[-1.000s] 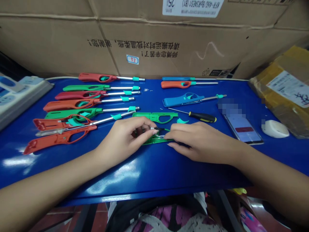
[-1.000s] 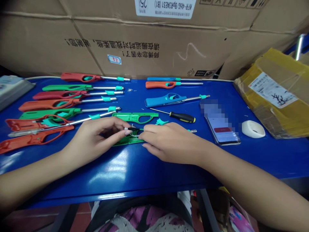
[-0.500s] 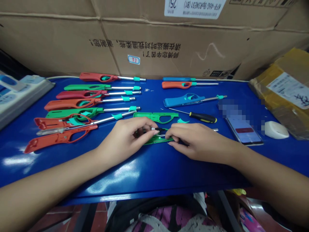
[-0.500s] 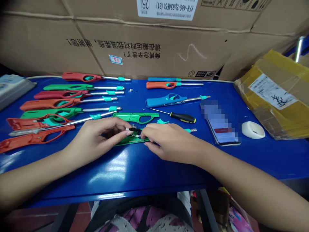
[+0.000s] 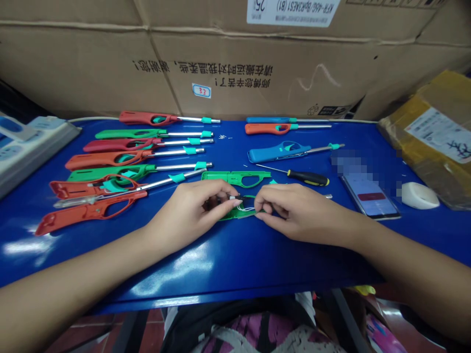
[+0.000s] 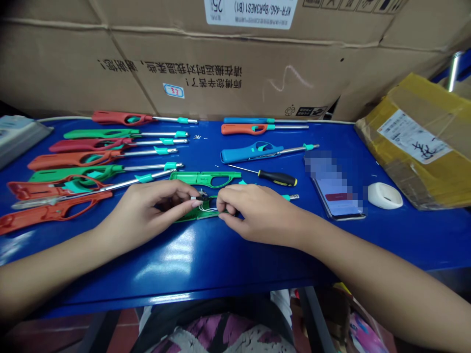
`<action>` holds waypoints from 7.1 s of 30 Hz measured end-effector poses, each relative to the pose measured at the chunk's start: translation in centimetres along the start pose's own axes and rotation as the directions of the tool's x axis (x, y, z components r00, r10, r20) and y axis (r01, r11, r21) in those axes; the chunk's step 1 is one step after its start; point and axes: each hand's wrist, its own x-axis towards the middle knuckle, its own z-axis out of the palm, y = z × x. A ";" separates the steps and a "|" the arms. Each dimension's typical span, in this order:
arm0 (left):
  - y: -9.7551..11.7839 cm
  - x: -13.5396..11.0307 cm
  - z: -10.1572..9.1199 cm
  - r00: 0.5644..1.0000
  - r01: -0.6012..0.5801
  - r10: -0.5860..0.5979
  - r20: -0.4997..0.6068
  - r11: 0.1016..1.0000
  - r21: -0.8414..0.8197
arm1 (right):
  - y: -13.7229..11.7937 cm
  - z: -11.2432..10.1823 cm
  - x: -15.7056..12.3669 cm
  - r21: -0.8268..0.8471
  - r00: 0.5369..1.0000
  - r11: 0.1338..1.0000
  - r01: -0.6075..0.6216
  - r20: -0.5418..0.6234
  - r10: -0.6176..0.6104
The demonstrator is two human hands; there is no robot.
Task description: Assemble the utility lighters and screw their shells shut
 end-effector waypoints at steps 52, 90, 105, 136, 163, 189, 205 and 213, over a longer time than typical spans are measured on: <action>0.0 -0.1 -0.8 0.994 -0.073 0.067 0.085 0.994 0.078 | 0.5 -1.1 -0.5 -0.002 0.987 0.990 0.138 0.081 -0.137; 0.0 -0.2 -0.9 0.987 -0.093 0.076 0.143 0.989 0.113 | 2.0 -2.0 -0.2 -0.250 0.948 0.948 -0.195 -0.295 0.118; -0.3 -0.2 -1.1 0.988 -0.124 0.108 0.110 0.982 0.146 | 3.3 -2.8 -0.9 -0.283 0.960 0.918 -0.279 -0.114 0.257; -0.3 -0.1 -0.8 0.984 -0.169 0.157 0.087 0.972 0.161 | 0.5 -1.2 -0.4 -0.374 0.979 0.907 0.193 0.015 -0.202; -0.5 -0.2 -0.8 0.985 -0.165 0.154 0.074 0.972 0.168 | 0.5 -0.6 -0.3 -0.319 0.978 0.928 0.195 -0.004 -0.207; -0.3 -0.2 -0.6 0.987 -0.149 0.139 0.077 0.979 0.140 | 0.5 0.2 0.1 -0.240 0.988 0.961 0.134 -0.041 -0.148; -0.3 -0.1 -0.9 0.977 -0.194 0.177 0.118 0.969 0.152 | 0.6 0.3 -0.3 -0.282 0.965 0.929 0.240 -0.030 -0.259; 0.2 -0.8 -1.9 0.932 -0.341 0.257 0.254 0.861 0.378 | 0.4 0.2 -0.4 -0.373 0.952 0.887 0.274 -0.024 -0.304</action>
